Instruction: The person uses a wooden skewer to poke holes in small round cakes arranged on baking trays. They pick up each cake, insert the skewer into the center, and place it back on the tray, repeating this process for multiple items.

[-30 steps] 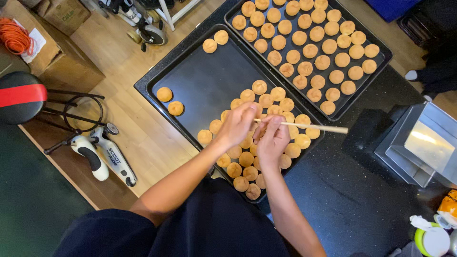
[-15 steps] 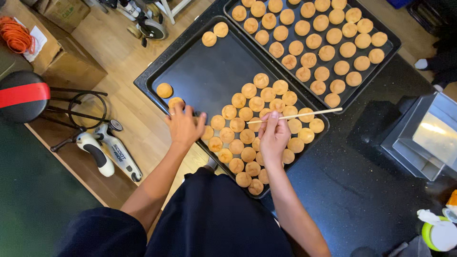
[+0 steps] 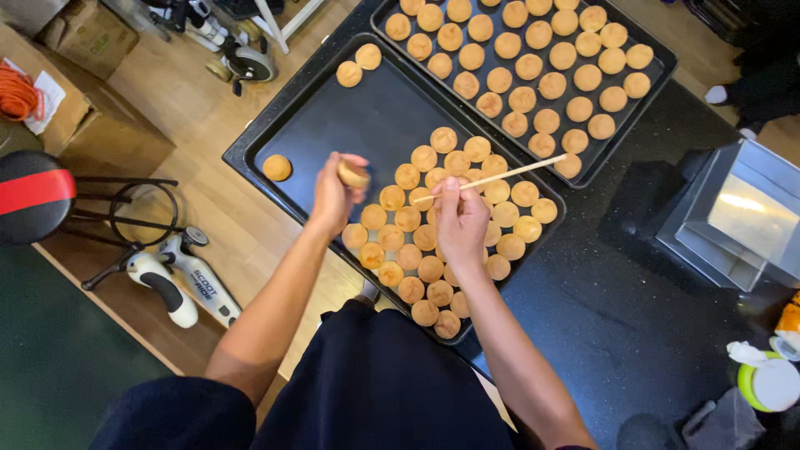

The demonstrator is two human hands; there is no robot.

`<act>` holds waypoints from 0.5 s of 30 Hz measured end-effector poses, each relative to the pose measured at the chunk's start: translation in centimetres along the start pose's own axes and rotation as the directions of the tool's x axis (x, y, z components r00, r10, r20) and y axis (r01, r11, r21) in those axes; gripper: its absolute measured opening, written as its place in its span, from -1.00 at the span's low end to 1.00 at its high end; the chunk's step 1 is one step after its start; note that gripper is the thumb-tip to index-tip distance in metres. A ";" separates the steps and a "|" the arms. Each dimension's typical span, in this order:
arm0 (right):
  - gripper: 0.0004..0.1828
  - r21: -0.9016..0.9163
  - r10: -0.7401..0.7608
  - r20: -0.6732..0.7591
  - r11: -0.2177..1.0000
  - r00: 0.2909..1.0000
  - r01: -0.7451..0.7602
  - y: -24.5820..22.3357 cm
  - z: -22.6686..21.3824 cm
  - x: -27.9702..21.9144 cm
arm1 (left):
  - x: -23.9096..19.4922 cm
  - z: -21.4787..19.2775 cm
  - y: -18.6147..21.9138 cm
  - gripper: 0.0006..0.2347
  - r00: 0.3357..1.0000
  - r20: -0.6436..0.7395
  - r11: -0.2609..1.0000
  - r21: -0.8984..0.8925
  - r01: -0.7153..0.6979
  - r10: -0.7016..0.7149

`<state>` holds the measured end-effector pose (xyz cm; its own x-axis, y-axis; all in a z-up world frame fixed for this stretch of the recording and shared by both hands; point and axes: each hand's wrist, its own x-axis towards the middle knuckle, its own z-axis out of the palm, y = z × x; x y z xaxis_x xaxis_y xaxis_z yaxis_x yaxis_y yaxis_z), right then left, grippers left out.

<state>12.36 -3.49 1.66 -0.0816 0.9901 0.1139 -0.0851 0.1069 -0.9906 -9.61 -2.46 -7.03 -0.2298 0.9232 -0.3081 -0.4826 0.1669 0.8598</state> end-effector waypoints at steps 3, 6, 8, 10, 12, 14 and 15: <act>-0.67 -0.035 -0.170 -0.001 0.985 0.985 0.170 -2.3 -0.2 -0.1 | -2.3 4.8 1.0 -0.54 0.988 0.150 0.988 -0.140 0.067 -0.046; -0.69 -0.072 -0.341 -0.099 0.939 0.935 0.335 -4.7 -0.3 -0.3 | -4.0 8.7 2.3 -0.54 0.961 0.276 0.985 -0.166 0.056 -0.008; -0.70 -0.198 -0.472 -0.069 0.870 0.879 0.451 -5.7 0.3 -0.1 | -4.9 10.5 2.9 -0.53 0.940 0.335 0.992 -0.121 -0.024 0.063; -0.74 -0.393 -0.583 0.106 0.720 0.806 0.572 -6.3 1.2 0.2 | -5.5 11.9 3.3 -0.63 0.942 0.315 0.992 -0.080 -0.095 0.116; -0.78 -0.445 -0.508 0.033 0.764 0.860 0.468 -6.5 1.6 -0.7 | -6.3 12.6 3.3 -0.67 0.939 0.316 0.991 -0.036 -0.131 0.136; -0.79 -0.437 -0.459 -0.021 0.803 0.888 0.405 -6.6 1.7 -0.6 | -6.3 12.6 4.0 -0.65 0.934 0.327 0.987 0.016 -0.160 0.146; -0.78 -0.414 -0.435 -0.039 0.826 0.899 0.382 -6.4 1.5 -0.9 | -6.6 12.6 4.2 -0.65 0.937 0.317 0.978 0.090 -0.187 0.150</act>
<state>11.52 -5.16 8.04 0.0023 0.8476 0.5306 0.3096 0.5040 -0.8063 0.50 -3.46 3.71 -0.0198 0.9993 -0.0310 -0.3529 0.0220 0.9354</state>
